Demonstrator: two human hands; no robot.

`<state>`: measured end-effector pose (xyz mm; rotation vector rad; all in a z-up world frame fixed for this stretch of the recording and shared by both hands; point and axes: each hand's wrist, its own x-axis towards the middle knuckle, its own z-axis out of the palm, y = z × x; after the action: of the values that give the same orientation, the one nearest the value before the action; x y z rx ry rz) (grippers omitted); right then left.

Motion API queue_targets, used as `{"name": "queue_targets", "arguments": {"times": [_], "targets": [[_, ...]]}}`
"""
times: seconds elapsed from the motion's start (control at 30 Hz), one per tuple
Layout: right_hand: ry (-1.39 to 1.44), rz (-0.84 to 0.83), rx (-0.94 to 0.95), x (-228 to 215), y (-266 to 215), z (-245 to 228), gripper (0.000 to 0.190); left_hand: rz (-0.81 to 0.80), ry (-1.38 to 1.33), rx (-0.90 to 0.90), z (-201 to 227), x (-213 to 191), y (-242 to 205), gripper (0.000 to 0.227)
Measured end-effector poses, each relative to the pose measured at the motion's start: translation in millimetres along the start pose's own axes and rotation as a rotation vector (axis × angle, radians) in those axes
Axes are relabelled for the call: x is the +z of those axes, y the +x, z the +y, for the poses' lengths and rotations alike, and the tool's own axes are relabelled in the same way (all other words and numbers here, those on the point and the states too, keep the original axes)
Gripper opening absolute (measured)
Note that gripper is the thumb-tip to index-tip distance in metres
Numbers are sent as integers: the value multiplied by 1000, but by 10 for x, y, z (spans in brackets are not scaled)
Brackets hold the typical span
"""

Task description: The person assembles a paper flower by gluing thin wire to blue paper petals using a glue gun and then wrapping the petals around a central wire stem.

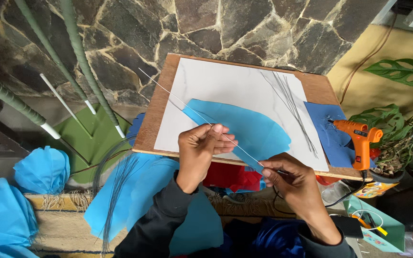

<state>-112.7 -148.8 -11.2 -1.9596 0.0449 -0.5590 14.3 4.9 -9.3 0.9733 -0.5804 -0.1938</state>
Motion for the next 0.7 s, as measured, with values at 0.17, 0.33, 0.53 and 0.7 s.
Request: {"name": "queue_targets", "arguments": {"times": [0.17,0.33,0.53,0.7], "targets": [[-38,1,0,-12,4,35,15,26,-13,-57,-10,14,2,25],[-196,39,-40,-9,99,-63,11,-35,-17,24,-105,-5,47,23],[-507,198,-92,-233,509,296,13,116,954,239,-441,-248,196,29],[-577,72,22,-322,755,634,12,-131,1606,208,-964,-389,258,51]]}}
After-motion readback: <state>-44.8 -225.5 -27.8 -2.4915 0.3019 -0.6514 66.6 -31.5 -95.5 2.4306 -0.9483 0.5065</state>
